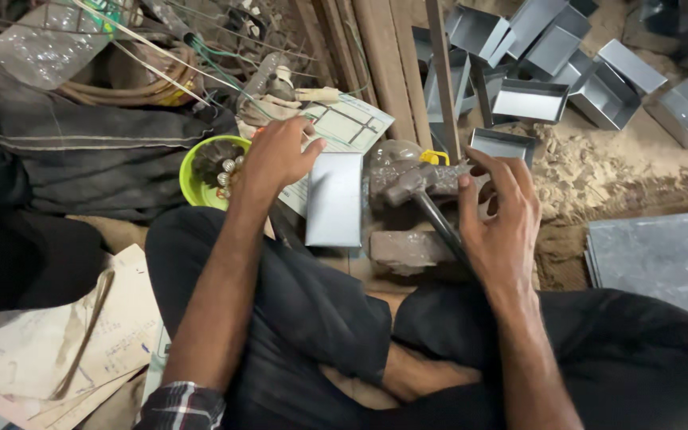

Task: The person sits on the floor and uses a hammer to shape a metal sheet into a rectangular box. They repeatedly strike the metal against a block, adjust the piece, and inspect the edges.

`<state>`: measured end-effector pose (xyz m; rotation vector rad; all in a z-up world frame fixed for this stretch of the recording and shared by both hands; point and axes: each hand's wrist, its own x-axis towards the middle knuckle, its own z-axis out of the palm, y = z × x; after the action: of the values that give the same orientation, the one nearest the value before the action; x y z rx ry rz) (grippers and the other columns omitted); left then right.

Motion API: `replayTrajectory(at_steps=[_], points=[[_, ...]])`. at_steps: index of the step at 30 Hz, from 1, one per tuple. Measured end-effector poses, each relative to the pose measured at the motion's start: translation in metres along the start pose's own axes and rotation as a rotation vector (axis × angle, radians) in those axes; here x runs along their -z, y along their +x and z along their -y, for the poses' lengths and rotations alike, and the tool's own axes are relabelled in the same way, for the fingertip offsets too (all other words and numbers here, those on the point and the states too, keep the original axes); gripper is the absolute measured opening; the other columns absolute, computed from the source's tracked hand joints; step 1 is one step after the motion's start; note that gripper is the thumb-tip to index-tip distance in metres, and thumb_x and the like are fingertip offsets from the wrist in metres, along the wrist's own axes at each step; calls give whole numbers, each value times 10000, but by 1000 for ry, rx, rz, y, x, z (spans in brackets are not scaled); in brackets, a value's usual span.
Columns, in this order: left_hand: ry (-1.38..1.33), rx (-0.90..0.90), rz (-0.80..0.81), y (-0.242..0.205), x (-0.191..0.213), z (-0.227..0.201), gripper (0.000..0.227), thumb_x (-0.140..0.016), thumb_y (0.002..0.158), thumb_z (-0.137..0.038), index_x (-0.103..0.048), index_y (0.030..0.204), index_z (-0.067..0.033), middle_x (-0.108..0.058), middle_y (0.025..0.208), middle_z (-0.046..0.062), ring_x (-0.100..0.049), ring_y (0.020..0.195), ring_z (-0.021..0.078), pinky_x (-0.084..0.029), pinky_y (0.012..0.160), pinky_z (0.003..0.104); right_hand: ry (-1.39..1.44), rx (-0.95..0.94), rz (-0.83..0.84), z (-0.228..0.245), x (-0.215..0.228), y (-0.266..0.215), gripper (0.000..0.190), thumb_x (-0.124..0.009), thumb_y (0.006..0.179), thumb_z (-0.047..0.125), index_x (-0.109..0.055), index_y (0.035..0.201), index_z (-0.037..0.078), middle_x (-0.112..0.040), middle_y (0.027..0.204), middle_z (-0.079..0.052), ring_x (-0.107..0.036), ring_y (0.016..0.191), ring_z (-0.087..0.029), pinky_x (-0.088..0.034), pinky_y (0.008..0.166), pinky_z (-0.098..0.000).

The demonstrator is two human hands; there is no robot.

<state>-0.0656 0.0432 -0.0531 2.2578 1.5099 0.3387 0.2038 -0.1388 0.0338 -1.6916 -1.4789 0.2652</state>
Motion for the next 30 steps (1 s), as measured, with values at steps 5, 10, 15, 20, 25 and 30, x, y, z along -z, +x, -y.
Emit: replayTrajectory(at_steps=[5,10,15,20,25,30], points=[[201,49,-119,15,-29,16,588,-640,966,-438,-607,1253,75,-670,1209,306,-647,1100,442,-500,937,518,19,44,-33,-2,9,2,265,-644,1023,32,-683,1285,20,-665,1141,-131,-624,824,-195,-516,684,-334],[61,130,-6,7,-26,4,452,-592,995,-387,-651,1199,12,-683,1181,256,-631,1128,443,-486,950,537,-16,6,-18,0,14,2,263,-662,1019,41,-695,1279,22,-643,1025,-129,-602,766,-190,-497,657,-342],[15,215,5,9,-17,-5,474,-586,991,-432,-675,1168,-1,-700,1109,257,-653,1073,458,-504,907,552,-22,33,-14,-4,12,2,268,-665,1010,41,-690,1276,25,-652,1042,-117,-598,755,-172,-505,667,-332],[-425,271,-58,21,-24,-1,517,-640,951,-488,-693,1142,-10,-775,906,233,-749,813,316,-577,719,414,-29,0,-3,-5,9,1,268,-660,998,34,-693,1264,30,-654,1028,-115,-599,740,-171,-502,642,-334],[-1236,687,11,42,-66,28,368,-652,979,-405,-624,1103,-59,-767,821,163,-720,601,211,-538,535,343,-35,24,-18,-3,9,0,283,-662,1009,34,-691,1290,26,-654,1037,-123,-609,770,-191,-502,684,-341],[-1131,428,-389,50,-82,48,310,-562,1034,-272,-739,972,-26,-750,750,116,-718,598,193,-578,547,328,-12,3,-19,-1,11,0,267,-664,1021,37,-698,1285,32,-656,1029,-122,-608,763,-194,-478,617,-334]])
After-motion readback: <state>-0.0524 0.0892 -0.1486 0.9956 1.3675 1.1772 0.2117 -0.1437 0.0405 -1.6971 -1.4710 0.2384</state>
